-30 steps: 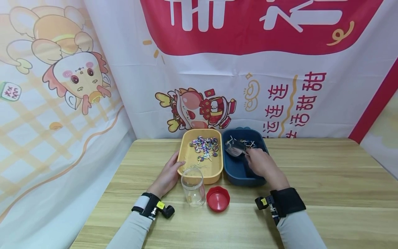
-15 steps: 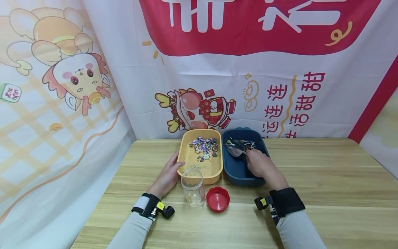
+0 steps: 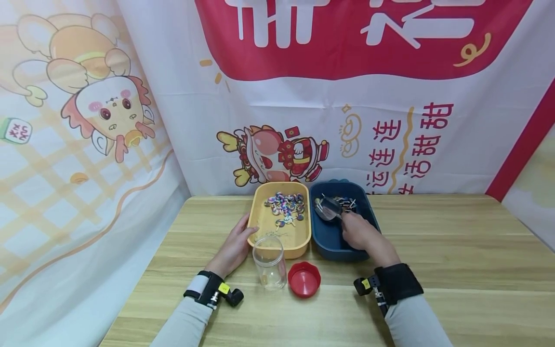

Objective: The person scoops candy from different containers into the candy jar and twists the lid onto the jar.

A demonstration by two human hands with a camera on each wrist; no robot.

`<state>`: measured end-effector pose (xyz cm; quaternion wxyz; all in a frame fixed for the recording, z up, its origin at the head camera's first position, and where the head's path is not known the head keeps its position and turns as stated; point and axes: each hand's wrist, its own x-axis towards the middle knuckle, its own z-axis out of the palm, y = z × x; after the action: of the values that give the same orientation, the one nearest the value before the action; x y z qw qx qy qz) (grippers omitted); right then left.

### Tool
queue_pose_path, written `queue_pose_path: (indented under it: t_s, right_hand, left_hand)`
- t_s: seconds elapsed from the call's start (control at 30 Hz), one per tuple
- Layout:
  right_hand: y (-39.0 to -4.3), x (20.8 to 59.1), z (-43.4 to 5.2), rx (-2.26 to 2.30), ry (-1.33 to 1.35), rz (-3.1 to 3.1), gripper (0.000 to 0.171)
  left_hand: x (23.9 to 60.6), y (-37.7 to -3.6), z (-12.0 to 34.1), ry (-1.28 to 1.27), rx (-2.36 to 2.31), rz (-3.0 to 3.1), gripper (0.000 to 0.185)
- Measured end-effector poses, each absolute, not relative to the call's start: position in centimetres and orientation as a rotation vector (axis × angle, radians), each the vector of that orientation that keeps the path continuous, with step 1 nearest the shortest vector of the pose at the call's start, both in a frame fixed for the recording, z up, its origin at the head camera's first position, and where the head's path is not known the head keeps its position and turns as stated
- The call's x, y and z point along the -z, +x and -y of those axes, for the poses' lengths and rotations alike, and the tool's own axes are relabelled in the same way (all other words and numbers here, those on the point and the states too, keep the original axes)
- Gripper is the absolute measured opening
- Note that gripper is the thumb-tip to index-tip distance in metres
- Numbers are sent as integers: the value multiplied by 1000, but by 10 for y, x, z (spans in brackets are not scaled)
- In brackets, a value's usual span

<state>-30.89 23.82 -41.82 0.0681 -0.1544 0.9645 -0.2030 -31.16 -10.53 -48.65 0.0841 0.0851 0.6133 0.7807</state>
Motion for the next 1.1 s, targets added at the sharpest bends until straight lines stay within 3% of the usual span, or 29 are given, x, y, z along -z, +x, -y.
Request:
queue_pose_path:
  t_s: [0.5,0.77,1.1]
  right_hand:
    - [-309,426,-241,667,-471,-2886,22]
    - [-309,425,-241,855,-526,-3014,41]
    - [-298,387,-252,1002,-571,-3019,35]
  left_hand:
    - [484,-308,103,226,-2337,-1833,71]
    - [488,-308,105,239,-2346,-1816,69]
    - [488,-311,106,212,-2334,-1820,70]
